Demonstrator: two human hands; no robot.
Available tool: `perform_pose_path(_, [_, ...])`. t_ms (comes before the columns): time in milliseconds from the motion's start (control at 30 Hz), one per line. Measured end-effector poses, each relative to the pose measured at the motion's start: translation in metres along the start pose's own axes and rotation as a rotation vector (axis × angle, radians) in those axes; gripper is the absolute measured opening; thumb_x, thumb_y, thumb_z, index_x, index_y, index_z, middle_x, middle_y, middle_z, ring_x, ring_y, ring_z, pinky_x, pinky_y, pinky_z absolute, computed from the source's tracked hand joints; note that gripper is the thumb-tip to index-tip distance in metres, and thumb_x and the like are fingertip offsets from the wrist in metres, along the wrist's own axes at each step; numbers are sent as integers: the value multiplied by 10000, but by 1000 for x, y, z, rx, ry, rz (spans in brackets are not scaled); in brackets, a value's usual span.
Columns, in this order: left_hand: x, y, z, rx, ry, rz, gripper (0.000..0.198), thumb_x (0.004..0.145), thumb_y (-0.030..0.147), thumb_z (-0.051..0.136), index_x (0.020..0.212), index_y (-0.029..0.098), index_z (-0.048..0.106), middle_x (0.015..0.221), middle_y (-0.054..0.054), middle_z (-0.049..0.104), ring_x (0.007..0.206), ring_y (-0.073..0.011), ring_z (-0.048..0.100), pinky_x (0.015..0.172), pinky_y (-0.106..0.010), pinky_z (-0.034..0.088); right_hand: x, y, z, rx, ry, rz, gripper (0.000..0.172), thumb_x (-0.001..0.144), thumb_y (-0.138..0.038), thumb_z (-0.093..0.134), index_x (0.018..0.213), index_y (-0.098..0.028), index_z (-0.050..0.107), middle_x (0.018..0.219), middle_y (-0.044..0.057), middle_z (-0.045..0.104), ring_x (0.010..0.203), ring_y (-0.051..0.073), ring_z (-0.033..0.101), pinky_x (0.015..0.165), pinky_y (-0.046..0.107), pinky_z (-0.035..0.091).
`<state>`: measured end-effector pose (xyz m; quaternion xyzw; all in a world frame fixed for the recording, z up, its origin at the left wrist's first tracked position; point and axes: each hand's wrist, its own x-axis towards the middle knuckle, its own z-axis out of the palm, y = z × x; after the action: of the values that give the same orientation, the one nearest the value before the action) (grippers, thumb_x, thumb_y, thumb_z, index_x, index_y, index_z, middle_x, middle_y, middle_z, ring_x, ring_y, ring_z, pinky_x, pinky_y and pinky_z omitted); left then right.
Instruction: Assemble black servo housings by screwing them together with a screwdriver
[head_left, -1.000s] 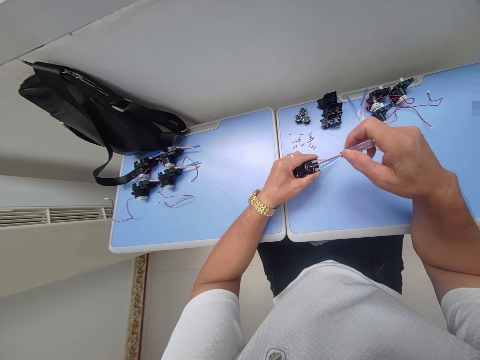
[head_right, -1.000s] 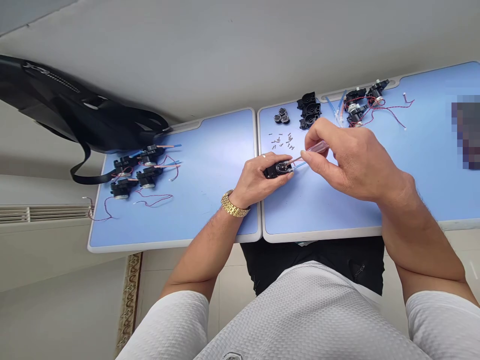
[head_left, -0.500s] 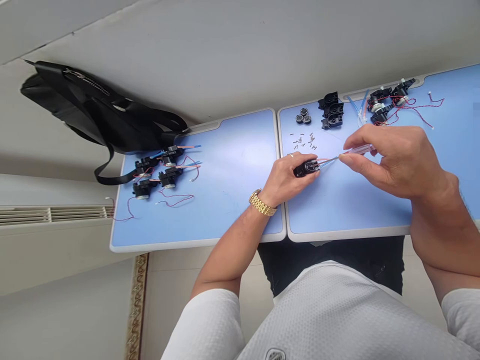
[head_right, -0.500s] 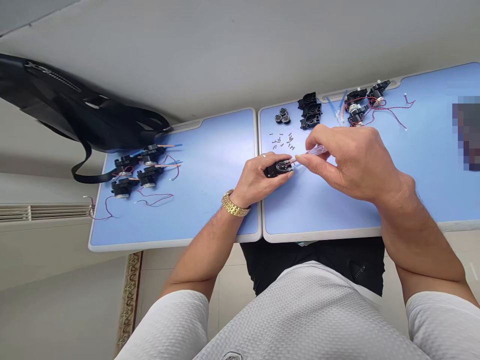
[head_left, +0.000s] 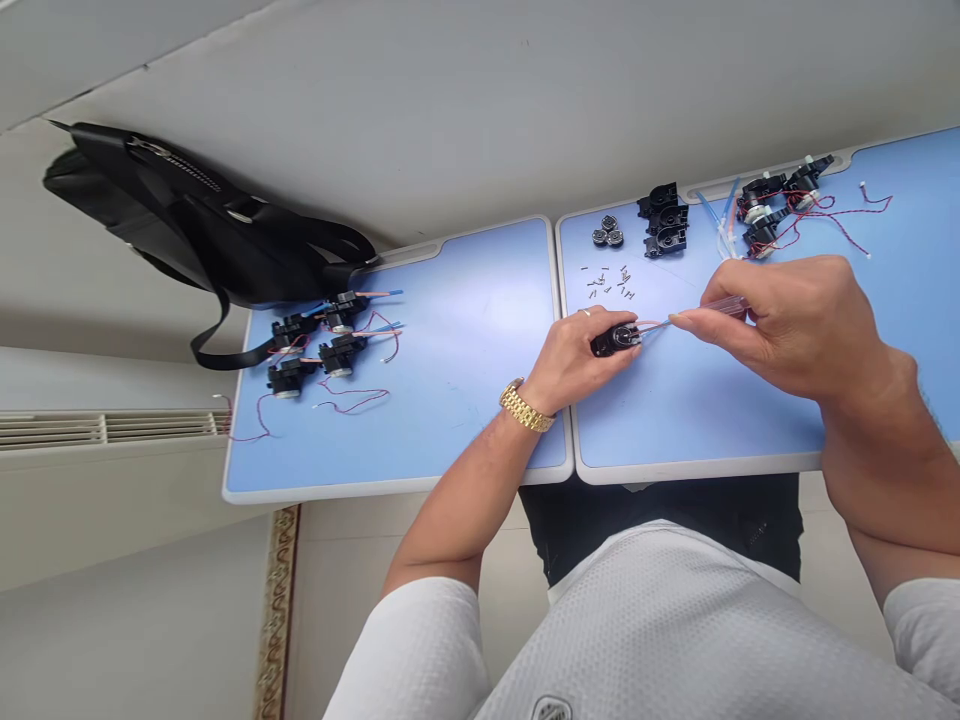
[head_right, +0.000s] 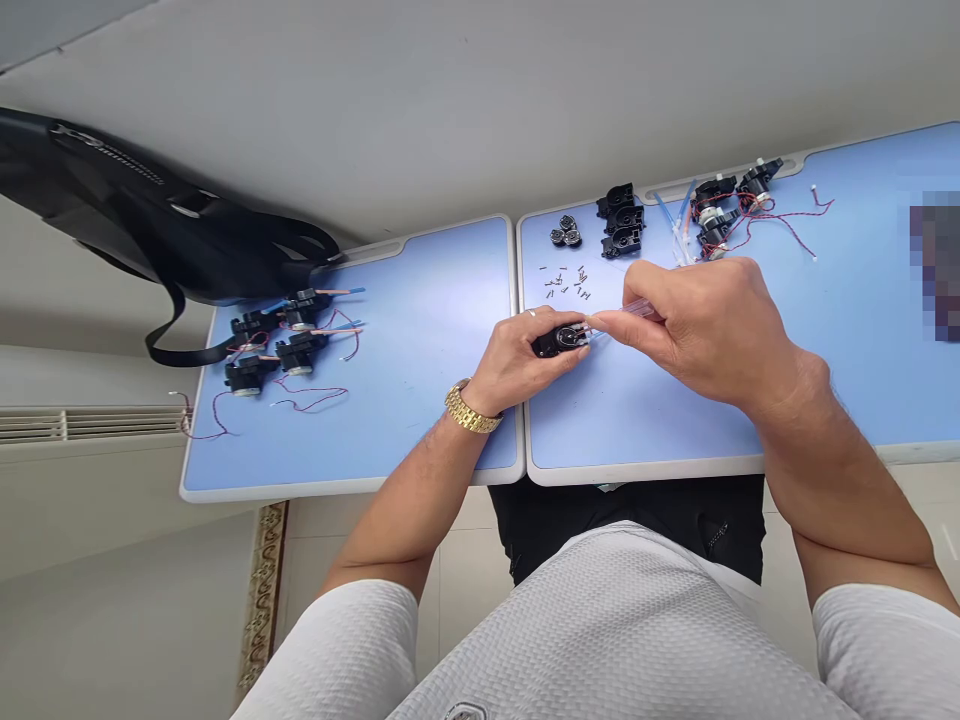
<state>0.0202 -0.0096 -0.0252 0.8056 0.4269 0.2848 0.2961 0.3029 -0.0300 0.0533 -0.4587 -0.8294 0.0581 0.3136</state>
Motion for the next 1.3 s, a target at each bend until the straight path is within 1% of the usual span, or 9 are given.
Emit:
perform_pose_path(200, [0, 1, -1, -56, 23, 14, 350, 1003, 374, 885, 1328, 247, 855, 1069, -49, 864, 930, -193, 777, 885, -357, 630, 2, -9, -1, 159, 0, -67, 179, 1128, -373, 634, 1218, -290, 764, 1026, 16, 883, 840, 251, 845, 762, 391, 622])
perform_pose_path(333, [0, 2, -2, -52, 34, -5, 339, 994, 370, 885, 1311, 251, 859, 1049, -43, 864, 893, -190, 766, 857, -353, 622, 2, -10, 0, 167, 8, -72, 131, 1124, -387, 671, 1074, -314, 767, 929, -10, 865, 770, 237, 818, 735, 393, 624])
perform_pose_path(533, [1, 1, -2, -45, 37, -15, 339, 985, 365, 881, 1303, 248, 864, 1054, -48, 869, 906, -198, 772, 858, -359, 626, 1, 1, 3, 3, 47, -7, 416, 1118, -639, 704, 874, -305, 739, 666, -13, 756, 583, 225, 704, 556, 378, 446])
perform_pose_path(633, [1, 2, -3, -50, 47, -26, 322, 993, 374, 880, 1291, 254, 864, 1068, -47, 874, 907, -196, 772, 878, -365, 638, 1, 0, 4, 5, 44, -5, 385, 1125, -652, 686, 990, -301, 770, 702, -10, 781, 625, 229, 740, 571, 365, 460])
perform_pose_path(733, [2, 3, -4, -56, 50, -35, 314, 999, 374, 876, 1287, 252, 863, 1058, -45, 870, 905, -195, 770, 883, -365, 638, 2, -6, 4, 112, 7, -41, 230, 1143, -482, 650, 1196, -290, 766, 926, 7, 870, 790, 243, 829, 689, 368, 575])
perform_pose_path(800, [2, 3, -4, -59, 48, -29, 316, 997, 373, 876, 1286, 245, 863, 1042, -45, 864, 894, -195, 767, 870, -363, 634, 2, -10, 4, 167, -18, -71, 173, 1139, -377, 616, 1193, -288, 754, 995, 11, 879, 829, 244, 837, 747, 381, 611])
perform_pose_path(900, [2, 1, -3, -42, 52, -27, 317, 993, 366, 875, 1285, 242, 862, 1042, -51, 862, 887, -198, 763, 859, -364, 630, 1, -11, 5, 125, -32, -74, 173, 1151, -378, 603, 1088, -309, 749, 907, -6, 855, 770, 240, 801, 722, 391, 589])
perform_pose_path(1133, [1, 0, -2, -28, 47, -12, 316, 981, 350, 885, 1275, 235, 869, 1016, -44, 854, 874, -190, 751, 838, -352, 608, 1, -3, 7, -68, 18, -50, 449, 1155, -638, 622, 882, -291, 705, 602, -15, 697, 526, 209, 632, 554, 379, 373])
perform_pose_path(1300, [1, 1, -3, -37, 52, -13, 311, 989, 344, 874, 1280, 233, 868, 1005, -35, 849, 860, -181, 740, 830, -343, 598, 1, -9, 5, 39, -1, -101, 217, 1155, -450, 647, 1133, -265, 758, 816, 0, 826, 731, 240, 796, 657, 367, 494])
